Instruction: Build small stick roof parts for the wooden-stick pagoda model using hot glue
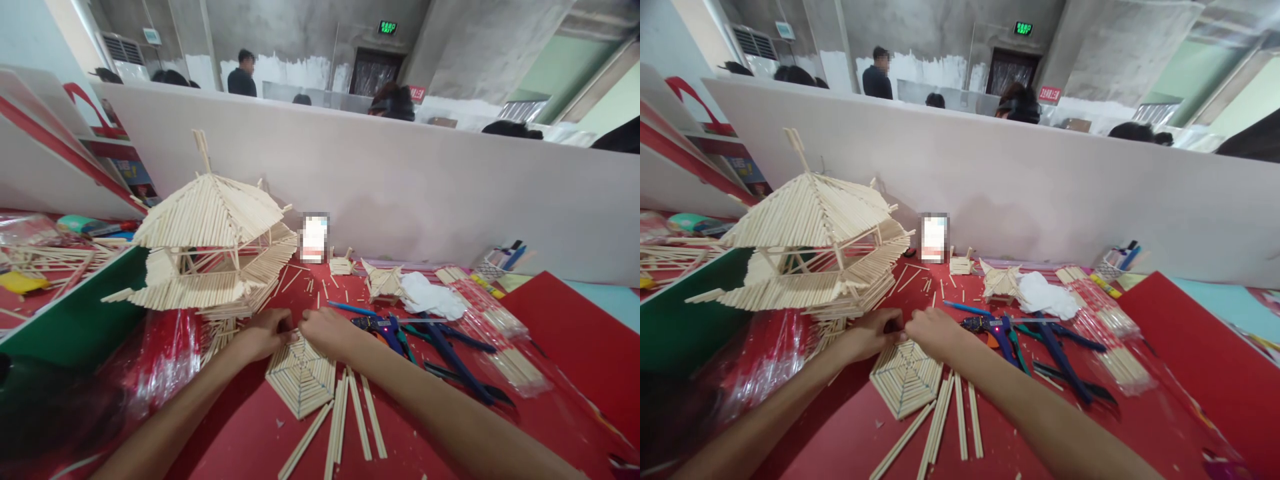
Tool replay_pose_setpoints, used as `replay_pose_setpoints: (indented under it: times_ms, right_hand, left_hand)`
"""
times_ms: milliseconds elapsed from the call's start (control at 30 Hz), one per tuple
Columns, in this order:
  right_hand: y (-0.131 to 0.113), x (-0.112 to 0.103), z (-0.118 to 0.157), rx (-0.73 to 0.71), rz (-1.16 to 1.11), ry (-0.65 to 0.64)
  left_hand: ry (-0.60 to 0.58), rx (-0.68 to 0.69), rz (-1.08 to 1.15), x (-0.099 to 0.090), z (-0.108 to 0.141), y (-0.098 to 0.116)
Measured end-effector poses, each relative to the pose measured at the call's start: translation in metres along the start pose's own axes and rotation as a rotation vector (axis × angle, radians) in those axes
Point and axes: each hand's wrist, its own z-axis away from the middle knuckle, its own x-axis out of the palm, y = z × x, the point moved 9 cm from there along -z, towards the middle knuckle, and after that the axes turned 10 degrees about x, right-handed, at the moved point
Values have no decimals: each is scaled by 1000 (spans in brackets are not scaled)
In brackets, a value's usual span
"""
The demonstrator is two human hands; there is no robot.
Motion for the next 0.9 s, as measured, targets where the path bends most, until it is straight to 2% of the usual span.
replay_pose_setpoints:
  times_ms: [200,400,633,733,900]
  right_hand:
    - [-13,-4,3,-71,85,12]
    - [-17,-1,7,-133,124,34]
    - [-12,2,9,-111,108,58]
    - [1,1,8,-53,41,77]
    - [44,-11,12,209,-214,122]
  left_hand:
    - [-12,-17,-13,0,0,0]
    - [-12,-33,-5,-2,2,3]
    - [0,-9,-2,-1,2,0]
    - [0,-26,-3,-1,3,-1]
    - [-25,-44,1,-2,3,2]
